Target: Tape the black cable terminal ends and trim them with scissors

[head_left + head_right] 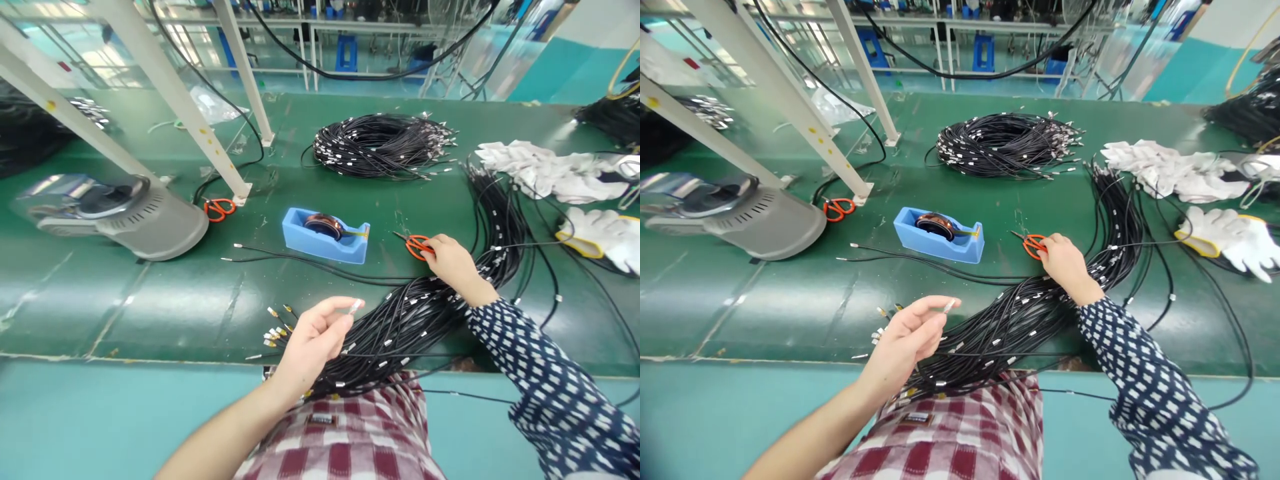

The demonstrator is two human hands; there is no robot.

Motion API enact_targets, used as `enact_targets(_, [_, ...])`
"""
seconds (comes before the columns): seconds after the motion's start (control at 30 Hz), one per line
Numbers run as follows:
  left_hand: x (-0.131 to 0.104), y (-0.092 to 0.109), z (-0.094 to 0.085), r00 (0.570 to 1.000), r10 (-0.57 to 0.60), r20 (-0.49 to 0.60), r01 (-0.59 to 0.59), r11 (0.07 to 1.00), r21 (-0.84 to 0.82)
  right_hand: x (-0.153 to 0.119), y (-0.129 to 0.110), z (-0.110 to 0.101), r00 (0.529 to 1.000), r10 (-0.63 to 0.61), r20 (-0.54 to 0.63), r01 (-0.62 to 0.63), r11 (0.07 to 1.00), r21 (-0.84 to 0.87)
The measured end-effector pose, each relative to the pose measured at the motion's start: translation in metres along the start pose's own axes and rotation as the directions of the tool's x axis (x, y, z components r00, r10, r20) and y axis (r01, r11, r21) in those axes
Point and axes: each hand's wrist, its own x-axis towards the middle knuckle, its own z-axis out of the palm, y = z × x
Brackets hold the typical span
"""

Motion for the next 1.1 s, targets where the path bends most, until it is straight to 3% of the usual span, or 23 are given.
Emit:
enact_targets(0.17, [-0.002, 0.005, 0.011, 0.996, 0.074, -0.047, -0.068, 0.991, 0.119, 0.002, 0.013, 0.005, 0.996, 0.008, 0.084, -0.007, 1.0, -0.008])
enact_targets(0.3, [-0.004, 0.008, 0.013, 0.996, 0.066, -0.066, -0.052, 0.98, 0.193, 0.0, 0.002, -0.007, 0.982, -0.029, 0.188, -0.001, 0.987, 0.159])
enact_targets(0.37, [-0.004, 0.007, 0.012, 0.992, 0.116, -0.054, -0.098, 0.96, 0.261, -0.01, -0.013, -0.017, 0.969, -0.075, 0.235, 0.008, 0.961, 0.276])
enact_targets(0.43, [-0.005, 0.006, 0.01, 0.972, 0.232, -0.017, -0.207, 0.897, 0.391, -0.027, -0.034, -0.028, 0.95, -0.126, 0.285, 0.004, 0.92, 0.393])
enact_targets(0.47, [-0.006, 0.005, 0.009, 0.954, 0.3, 0.015, -0.272, 0.841, 0.468, -0.037, -0.045, -0.034, 0.928, -0.158, 0.338, -0.045, 0.851, 0.523])
enact_targets(0.53, [-0.006, 0.004, 0.006, 0.905, 0.412, 0.105, -0.387, 0.694, 0.607, -0.056, -0.068, -0.046, 0.884, -0.246, 0.398, -0.103, 0.728, 0.678])
enact_targets(0.57, [-0.007, 0.003, 0.005, 0.877, 0.455, 0.157, -0.437, 0.616, 0.656, -0.065, -0.078, -0.051, 0.868, -0.274, 0.415, -0.101, 0.721, 0.686])
enact_targets(0.63, [-0.008, 0.003, 0.001, 0.819, 0.513, 0.259, -0.522, 0.475, 0.709, -0.077, -0.093, -0.063, 0.849, -0.339, 0.406, 0.034, 0.802, 0.597])
enact_targets(0.7, [-0.008, 0.002, -0.002, 0.769, 0.542, 0.339, -0.581, 0.371, 0.724, -0.084, -0.101, -0.073, 0.835, -0.421, 0.353, 0.271, 0.874, 0.402])
enact_targets(0.8, [-0.008, 0.001, -0.006, 0.716, 0.561, 0.416, -0.63, 0.263, 0.731, -0.087, -0.105, -0.085, 0.788, -0.534, 0.308, 0.501, 0.846, 0.184])
enact_targets(0.93, [-0.009, 0.001, -0.006, 0.648, 0.58, 0.493, -0.681, 0.152, 0.716, -0.085, -0.105, -0.092, 0.705, -0.636, 0.314, 0.647, 0.758, 0.083])
enact_targets(1.1, [-0.012, 0.003, -0.005, 0.61, 0.579, 0.541, -0.714, 0.105, 0.693, -0.081, -0.107, -0.093, 0.624, -0.7, 0.349, 0.741, 0.671, 0.022])
